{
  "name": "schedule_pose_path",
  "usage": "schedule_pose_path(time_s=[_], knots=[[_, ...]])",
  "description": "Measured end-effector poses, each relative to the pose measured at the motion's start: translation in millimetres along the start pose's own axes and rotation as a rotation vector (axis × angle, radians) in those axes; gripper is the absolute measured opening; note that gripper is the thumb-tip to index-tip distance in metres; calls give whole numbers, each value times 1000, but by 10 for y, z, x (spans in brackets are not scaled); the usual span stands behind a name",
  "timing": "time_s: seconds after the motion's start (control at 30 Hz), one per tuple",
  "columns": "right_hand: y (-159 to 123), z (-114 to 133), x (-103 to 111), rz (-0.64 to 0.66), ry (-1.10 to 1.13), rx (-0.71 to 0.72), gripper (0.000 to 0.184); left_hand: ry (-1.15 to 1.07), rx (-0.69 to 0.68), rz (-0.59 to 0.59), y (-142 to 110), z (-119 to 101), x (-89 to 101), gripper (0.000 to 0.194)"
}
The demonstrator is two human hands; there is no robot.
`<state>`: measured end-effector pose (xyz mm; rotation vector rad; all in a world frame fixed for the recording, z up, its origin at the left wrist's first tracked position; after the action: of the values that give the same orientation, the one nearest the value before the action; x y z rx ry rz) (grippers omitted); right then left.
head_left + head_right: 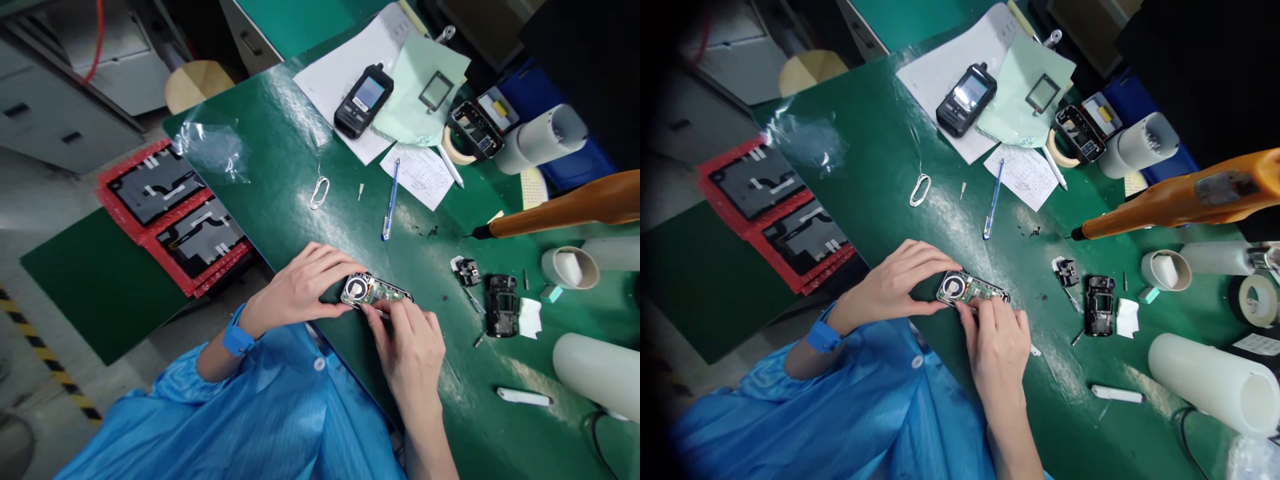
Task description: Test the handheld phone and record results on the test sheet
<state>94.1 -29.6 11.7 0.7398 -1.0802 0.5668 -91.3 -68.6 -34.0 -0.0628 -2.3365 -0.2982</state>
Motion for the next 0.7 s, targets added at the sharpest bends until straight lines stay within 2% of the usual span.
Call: schedule_pose_path(time_s=[0.2, 0.4, 0.7], knots=[[-24, -103, -80, -12, 90, -89, 37, -29, -14, -15, 2, 6, 3, 45], [-4, -164, -58, 6, 232, -178, 40, -43, -48, -23, 19, -31, 22, 44], [-5, -221, -71, -49, 141, -309, 50, -53, -53, -7, 32, -32, 38, 24]])
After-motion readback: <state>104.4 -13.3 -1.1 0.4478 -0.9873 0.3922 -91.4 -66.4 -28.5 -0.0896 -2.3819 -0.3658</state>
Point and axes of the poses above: each hand's wrist, its own y-axis towards the middle knuckle, its own x-axis out of the back of the hand, z = x × y, the point moved 6 cm from there along y, towards the middle knuckle, and after that the axes turned 2 degrees about y, right-handed, at the moved point
